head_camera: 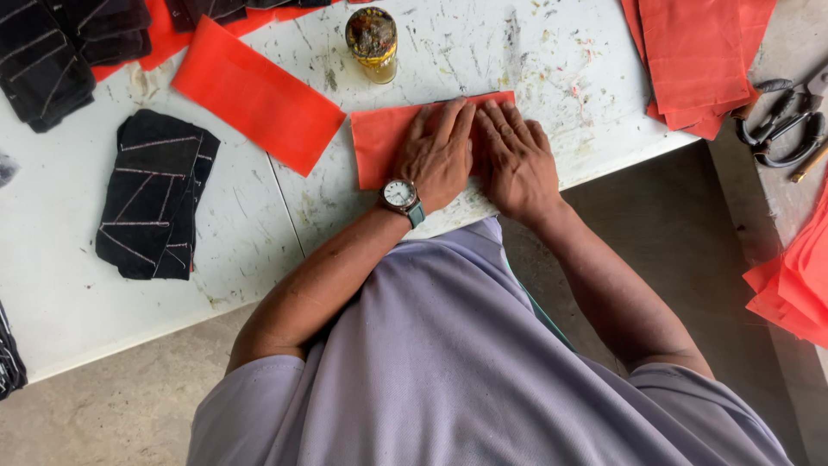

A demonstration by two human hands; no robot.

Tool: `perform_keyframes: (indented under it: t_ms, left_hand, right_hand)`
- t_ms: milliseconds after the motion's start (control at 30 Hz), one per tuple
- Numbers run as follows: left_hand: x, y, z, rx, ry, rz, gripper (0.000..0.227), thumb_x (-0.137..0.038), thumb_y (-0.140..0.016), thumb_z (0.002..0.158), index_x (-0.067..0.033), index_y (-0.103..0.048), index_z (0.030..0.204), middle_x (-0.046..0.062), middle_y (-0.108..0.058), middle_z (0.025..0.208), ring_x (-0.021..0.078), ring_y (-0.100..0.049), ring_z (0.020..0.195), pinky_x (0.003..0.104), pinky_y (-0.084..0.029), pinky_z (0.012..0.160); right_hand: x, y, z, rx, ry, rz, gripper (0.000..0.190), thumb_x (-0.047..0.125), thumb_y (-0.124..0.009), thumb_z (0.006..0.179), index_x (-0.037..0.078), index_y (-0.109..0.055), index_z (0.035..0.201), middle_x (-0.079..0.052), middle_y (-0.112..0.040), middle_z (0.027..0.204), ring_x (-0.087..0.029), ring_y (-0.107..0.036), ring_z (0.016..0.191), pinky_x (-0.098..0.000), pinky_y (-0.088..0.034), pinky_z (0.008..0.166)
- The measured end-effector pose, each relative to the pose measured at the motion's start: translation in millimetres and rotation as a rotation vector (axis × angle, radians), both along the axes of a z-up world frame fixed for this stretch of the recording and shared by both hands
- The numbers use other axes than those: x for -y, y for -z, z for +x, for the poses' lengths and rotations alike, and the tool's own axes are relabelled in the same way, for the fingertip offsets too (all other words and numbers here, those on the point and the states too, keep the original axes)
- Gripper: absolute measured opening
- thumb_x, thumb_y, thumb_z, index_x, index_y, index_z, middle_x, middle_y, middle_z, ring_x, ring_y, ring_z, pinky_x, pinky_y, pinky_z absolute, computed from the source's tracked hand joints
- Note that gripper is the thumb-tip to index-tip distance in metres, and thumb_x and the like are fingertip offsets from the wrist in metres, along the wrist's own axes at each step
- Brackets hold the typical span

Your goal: The person repeatedly assembles small fabric pouches by placing a red fabric piece over a black patterned piece, smoothing the edges, and rubbing the surface with a small jar. The person handles the pieces one at a time and stacks the finished pouches on the table.

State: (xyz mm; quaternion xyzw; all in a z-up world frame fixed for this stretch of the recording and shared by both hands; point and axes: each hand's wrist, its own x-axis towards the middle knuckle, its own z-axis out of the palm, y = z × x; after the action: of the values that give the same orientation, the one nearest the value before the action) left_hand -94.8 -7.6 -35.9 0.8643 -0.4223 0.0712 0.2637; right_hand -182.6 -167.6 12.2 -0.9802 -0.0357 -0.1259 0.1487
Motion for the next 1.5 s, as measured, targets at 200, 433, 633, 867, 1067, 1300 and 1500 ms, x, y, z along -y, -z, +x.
perform_keyframes:
  t_ms: [200, 433, 633, 867, 1067, 1300, 1500]
  left_hand:
    - [-3.2, -4.0, 13.2, -0.096, 0.006, 0.102, 0.067, -0.035, -0.05, 0.103, -0.0062, -0.03, 0.16, 0.023, -0.034, 0.16, 0.0363, -0.047, 0.142, 0.051, -0.031, 0.12]
    - [-46.7, -5.2, 28.9, -0.092, -0.108, 0.181, 0.074, -0.051, -0.048, 0.107, -0.0083, -0.025, 0.162, 0.027, -0.027, 0.162, 0.0384, -0.033, 0.149, 0.057, -0.022, 0.122]
    - [-90.2, -3.1, 34.2, -0.323, -0.239, 0.305, 0.085, -0.058, -0.043, 0.102, -0.005, -0.015, 0.163, 0.022, -0.018, 0.17, 0.0312, -0.054, 0.134, 0.062, -0.005, 0.128]
    - [-107.9, -3.1, 25.4, -0.107, -0.292, 0.089, 0.094, -0.063, -0.051, 0.101, 0.0039, -0.017, 0.158, 0.03, -0.024, 0.162, 0.038, -0.053, 0.131, 0.064, -0.01, 0.119]
    - [-128.9, -15.8, 14.9, -0.124, -0.206, -0.029, 0.043, -0.028, -0.063, 0.103, -0.0124, -0.059, 0.143, 0.008, -0.052, 0.15, 0.0241, -0.056, 0.135, 0.058, -0.026, 0.121]
    - [-147.9, -26.2, 18.8, -0.288, -0.114, -0.014, 0.052, -0.032, -0.075, 0.089, -0.0056, -0.065, 0.133, 0.005, -0.056, 0.141, 0.022, -0.056, 0.128, 0.055, -0.029, 0.112]
    - [-144.3, -16.9, 5.3, -0.248, -0.168, 0.027, 0.04, -0.044, -0.079, 0.09, -0.0113, -0.073, 0.113, 0.005, -0.06, 0.135, 0.0226, -0.055, 0.129, 0.053, -0.03, 0.116]
  right_hand:
    - [-7.0, -8.2, 5.3, -0.227, 0.087, -0.043, 0.061, 0.03, -0.042, 0.101, 0.015, -0.038, 0.16, -0.006, -0.038, 0.167, -0.03, -0.036, 0.149, -0.0655, -0.024, 0.111]
    - [-0.9, -5.9, 8.2, -0.366, 0.127, -0.107, 0.068, 0.032, -0.036, 0.098, 0.024, -0.023, 0.164, 0.0, -0.022, 0.171, -0.031, -0.016, 0.157, -0.0733, -0.01, 0.118]
    - [4.6, 7.6, 19.6, -0.47, 0.151, -0.141, 0.064, 0.047, -0.021, 0.103, 0.027, -0.017, 0.164, 0.003, -0.016, 0.171, -0.03, -0.01, 0.158, -0.0722, -0.004, 0.12]
    - [49.2, -6.2, 53.0, -0.362, 0.44, 0.139, 0.081, 0.065, -0.04, 0.111, 0.011, -0.021, 0.168, -0.014, -0.026, 0.173, -0.039, -0.016, 0.164, -0.0639, -0.013, 0.13]
    - [-26.4, -15.9, 121.3, 0.21, -0.195, 0.377, 0.104, 0.012, -0.097, 0.085, 0.011, -0.029, 0.165, -0.029, -0.026, 0.166, -0.045, -0.028, 0.155, -0.0462, -0.038, 0.126]
    - [-51.4, -17.4, 151.0, -0.082, -0.161, 0.651, 0.081, 0.006, -0.086, 0.086, 0.011, -0.041, 0.154, -0.012, -0.063, 0.144, -0.03, -0.071, 0.125, -0.039, -0.06, 0.092]
    - [-81.9, -5.8, 83.9, 0.031, -0.378, 0.562, 0.074, -0.006, -0.075, 0.081, 0.011, -0.048, 0.148, -0.013, -0.064, 0.135, -0.03, -0.071, 0.124, -0.0383, -0.063, 0.104]
